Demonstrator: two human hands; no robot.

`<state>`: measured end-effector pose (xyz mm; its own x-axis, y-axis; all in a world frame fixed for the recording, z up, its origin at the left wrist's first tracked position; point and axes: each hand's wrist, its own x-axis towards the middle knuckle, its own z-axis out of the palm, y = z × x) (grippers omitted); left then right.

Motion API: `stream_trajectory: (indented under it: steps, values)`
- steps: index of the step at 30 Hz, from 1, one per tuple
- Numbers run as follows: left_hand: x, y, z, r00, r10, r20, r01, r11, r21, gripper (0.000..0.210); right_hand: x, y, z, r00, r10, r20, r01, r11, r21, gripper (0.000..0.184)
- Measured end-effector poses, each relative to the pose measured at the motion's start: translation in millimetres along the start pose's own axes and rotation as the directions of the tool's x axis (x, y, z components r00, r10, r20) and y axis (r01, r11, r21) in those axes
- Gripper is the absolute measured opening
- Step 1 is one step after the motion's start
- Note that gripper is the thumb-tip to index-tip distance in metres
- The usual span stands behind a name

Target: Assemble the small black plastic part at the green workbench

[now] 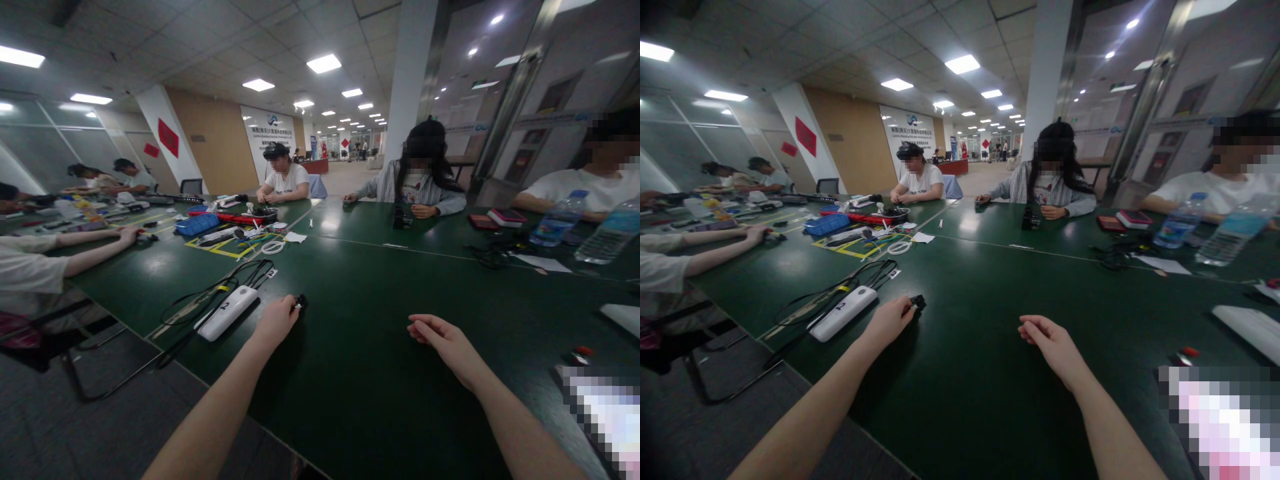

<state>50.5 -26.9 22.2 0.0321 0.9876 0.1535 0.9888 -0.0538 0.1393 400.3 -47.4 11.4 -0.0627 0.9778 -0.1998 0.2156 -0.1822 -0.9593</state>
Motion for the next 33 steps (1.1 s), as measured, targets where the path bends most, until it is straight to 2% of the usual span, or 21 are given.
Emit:
stream_trajectory:
  steps: [5, 19, 25, 33]
  values:
    - [2.2, -4.6, 3.0, 0.999, -0.039, 0.011, 0.039, 0.999, -0.033, 0.016, -1.1, -1.8, 1.2, 1.000, -0.007, -0.006, 0.007, 1.000, -0.001, 0.031]
    - [2.8, -0.7, 1.8, 1.000, -0.023, 0.009, 0.023, 0.999, -0.029, 0.025, -0.4, -1.0, -1.0, 1.000, 0.006, 0.000, -0.006, 1.000, -0.003, 0.033]
    - [3.6, -2.2, 3.8, 0.996, -0.082, 0.030, 0.083, 0.996, -0.020, 0.024, 1.2, 1.3, -1.7, 1.000, 0.001, 0.001, -0.001, 1.000, -0.006, 0.034]
    - [3.3, -2.9, 3.6, 0.998, -0.047, 0.033, 0.046, 0.999, 0.005, 0.022, 2.1, 4.3, -2.5, 1.000, -0.006, 0.009, 0.006, 1.000, -0.001, 0.035]
